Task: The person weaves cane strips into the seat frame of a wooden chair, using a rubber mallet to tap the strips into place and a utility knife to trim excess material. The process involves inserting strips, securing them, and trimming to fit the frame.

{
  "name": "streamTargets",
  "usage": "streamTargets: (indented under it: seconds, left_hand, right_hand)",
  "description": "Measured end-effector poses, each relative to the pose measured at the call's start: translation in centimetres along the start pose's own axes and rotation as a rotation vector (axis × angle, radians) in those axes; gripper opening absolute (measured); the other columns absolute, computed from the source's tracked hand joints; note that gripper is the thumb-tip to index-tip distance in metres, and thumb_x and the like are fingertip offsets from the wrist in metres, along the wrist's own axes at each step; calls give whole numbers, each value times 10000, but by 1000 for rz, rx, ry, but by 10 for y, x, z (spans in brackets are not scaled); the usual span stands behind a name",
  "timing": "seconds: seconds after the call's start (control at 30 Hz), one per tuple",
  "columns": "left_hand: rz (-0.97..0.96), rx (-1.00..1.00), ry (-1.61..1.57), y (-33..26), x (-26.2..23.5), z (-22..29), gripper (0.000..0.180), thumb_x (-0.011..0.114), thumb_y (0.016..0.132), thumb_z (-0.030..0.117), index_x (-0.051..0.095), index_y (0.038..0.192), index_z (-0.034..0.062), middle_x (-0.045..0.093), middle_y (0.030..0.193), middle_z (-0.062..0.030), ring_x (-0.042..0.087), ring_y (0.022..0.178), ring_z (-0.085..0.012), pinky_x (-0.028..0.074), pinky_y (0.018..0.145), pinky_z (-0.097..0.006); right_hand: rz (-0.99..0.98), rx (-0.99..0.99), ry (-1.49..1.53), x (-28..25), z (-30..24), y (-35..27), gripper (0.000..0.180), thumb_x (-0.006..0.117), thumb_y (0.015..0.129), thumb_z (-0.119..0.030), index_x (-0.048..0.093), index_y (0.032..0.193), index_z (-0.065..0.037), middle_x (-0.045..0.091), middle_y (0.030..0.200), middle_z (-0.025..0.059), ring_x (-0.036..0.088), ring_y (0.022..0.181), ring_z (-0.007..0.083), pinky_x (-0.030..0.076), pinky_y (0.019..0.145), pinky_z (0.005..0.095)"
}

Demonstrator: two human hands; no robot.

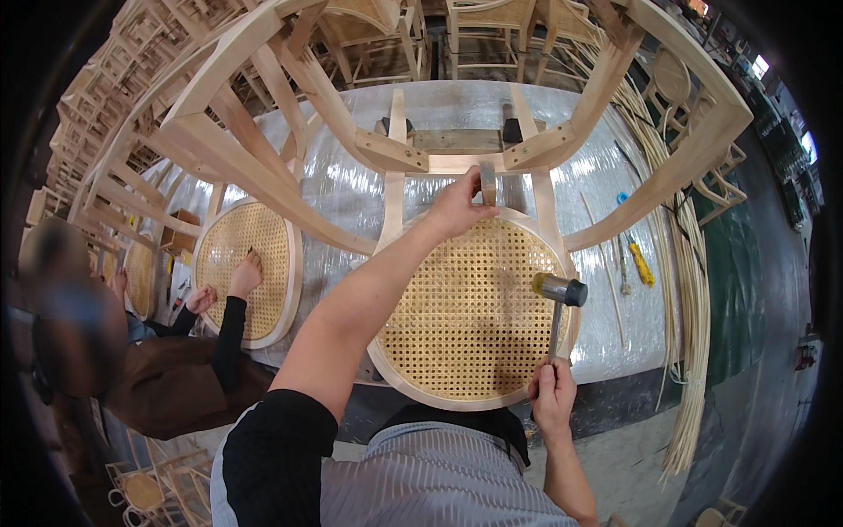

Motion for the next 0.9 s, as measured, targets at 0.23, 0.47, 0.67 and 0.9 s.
streamTargets:
  seconds: [0.23,0.47,0.67,0.9]
  left_hand:
    - [-8,122,24,2,-4,-3,765,838,897,-10,417,1533,50,589,1453,-119,579,1358,-221,512,1148,-351]
    - [-31,164,55,4,-5,-1,768,860,880,29,438,1521,52,598,1443,-116,580,1356,-222,490,1166,-364]
    - [-21,116,98,6,-10,1,776,861,884,42,428,1527,29,614,1410,-121,605,1319,-239,510,1152,-378]
    - [-60,-37,164,4,18,19,748,843,895,16,416,1510,9,604,1415,-123,616,1316,-249,531,1130,-334]
  right_hand:
    - [-28,-248,-257,8,-67,47,172,579,1101,-132,647,1128,24,608,747,61,580,633,107,468,585,297]
    - [73,-690,-355,39,-197,91,219,583,1072,-61,658,1260,23,638,796,149,646,679,237,521,669,352]
    - [-116,-480,-677,48,-197,142,288,612,1075,-92,645,1353,-25,708,870,211,710,747,378,546,692,414]
    - [24,-676,-647,32,-180,138,309,608,1082,-111,632,1378,-28,724,943,237,726,792,392,554,715,425]
Point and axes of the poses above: each hand's wrist, its own y-axis towards the middle knuckle, its own x-axis out of the palm, z = x × y, the point moved 7 cm from there along y, towards the middle knuckle
